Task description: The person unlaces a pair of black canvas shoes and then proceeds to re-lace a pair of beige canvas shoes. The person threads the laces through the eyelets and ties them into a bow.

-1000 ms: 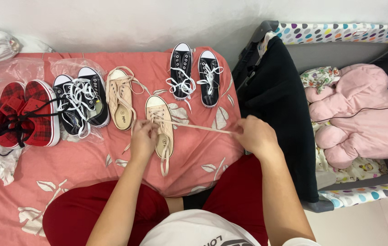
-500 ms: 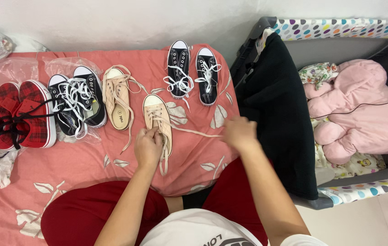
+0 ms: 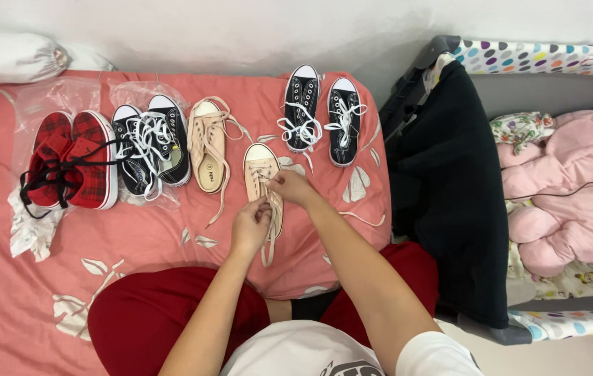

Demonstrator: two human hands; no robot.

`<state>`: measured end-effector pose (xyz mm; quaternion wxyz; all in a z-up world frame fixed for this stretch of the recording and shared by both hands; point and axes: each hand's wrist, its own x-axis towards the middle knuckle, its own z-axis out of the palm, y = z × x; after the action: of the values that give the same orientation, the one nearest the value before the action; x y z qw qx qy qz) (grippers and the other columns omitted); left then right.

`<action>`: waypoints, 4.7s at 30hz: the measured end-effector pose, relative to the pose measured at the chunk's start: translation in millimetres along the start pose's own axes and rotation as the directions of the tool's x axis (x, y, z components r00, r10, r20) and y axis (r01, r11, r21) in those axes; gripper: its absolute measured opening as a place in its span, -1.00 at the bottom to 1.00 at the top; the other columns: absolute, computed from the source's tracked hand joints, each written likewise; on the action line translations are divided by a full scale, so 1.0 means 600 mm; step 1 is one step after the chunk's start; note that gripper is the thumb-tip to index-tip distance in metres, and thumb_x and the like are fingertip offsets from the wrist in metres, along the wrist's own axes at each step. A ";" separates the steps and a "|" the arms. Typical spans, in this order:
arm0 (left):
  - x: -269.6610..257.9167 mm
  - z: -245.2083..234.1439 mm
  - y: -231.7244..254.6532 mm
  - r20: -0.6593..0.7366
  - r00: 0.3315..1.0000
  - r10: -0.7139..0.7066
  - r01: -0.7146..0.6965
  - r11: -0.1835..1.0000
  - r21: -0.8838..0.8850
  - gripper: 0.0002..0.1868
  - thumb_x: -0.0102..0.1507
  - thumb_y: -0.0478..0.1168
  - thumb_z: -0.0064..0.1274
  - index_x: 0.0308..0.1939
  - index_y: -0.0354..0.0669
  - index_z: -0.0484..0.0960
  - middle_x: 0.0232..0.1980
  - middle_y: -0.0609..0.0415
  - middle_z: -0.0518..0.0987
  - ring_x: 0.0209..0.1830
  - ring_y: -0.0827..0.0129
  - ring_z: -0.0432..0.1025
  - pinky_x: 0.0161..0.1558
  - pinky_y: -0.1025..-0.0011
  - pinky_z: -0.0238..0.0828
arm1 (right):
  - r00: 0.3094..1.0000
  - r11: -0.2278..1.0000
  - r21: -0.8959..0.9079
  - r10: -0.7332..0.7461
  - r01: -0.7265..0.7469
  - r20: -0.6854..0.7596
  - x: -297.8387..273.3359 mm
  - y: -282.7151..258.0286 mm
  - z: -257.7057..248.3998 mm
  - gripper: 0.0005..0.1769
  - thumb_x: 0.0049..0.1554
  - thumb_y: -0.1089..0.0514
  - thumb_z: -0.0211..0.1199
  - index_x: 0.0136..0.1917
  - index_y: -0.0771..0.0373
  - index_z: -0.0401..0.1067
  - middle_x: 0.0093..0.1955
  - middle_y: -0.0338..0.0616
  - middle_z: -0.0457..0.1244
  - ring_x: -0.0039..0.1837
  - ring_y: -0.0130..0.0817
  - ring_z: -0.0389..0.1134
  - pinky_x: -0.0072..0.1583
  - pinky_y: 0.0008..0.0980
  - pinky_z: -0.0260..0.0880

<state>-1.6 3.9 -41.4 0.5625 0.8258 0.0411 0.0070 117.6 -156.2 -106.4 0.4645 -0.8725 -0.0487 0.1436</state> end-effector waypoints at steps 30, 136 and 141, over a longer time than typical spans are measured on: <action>0.001 0.039 0.112 -0.144 0.977 0.155 -0.101 0.941 0.323 -0.63 0.24 -0.34 0.02 0.13 -0.37 0.45 0.11 -0.29 0.49 0.11 -0.17 0.40 0.10 0.05 0.35 | 0.999 0.995 -0.097 -0.011 0.007 -0.049 -0.320 -0.160 -0.473 -0.70 0.25 0.05 0.20 -0.13 0.32 0.56 -0.26 -0.23 0.38 -0.14 -0.49 0.31 -0.04 -0.41 0.34; -0.046 -0.135 0.051 -0.221 0.975 -0.035 -0.059 0.913 -0.404 -0.93 0.36 -0.31 0.10 -0.14 -0.20 0.67 -0.47 0.36 0.40 -0.54 0.74 0.18 -0.50 0.66 0.04 | 0.990 0.817 0.573 0.123 -0.065 -0.063 -0.038 -0.010 0.053 -0.39 0.05 0.45 0.25 0.35 0.28 0.24 0.27 -0.13 0.21 0.31 -0.33 0.26 0.31 -0.34 0.36; -0.068 -0.197 0.127 -0.262 0.963 -0.064 -0.061 0.894 -0.443 -0.94 0.36 -0.32 0.08 -0.13 -0.22 0.63 -0.46 0.33 0.43 -0.55 0.74 0.21 -0.53 0.66 0.14 | 0.991 0.846 0.533 0.053 0.022 -0.126 -0.032 -0.007 0.063 -0.45 0.04 0.44 0.25 0.30 0.31 0.26 0.22 -0.11 0.27 0.24 -0.37 0.33 0.27 -0.43 0.36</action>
<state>-44.6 82.9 74.0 0.7263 0.6654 0.1152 0.1282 88.1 -127.9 -118.7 0.6895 -0.7173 0.0320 0.0954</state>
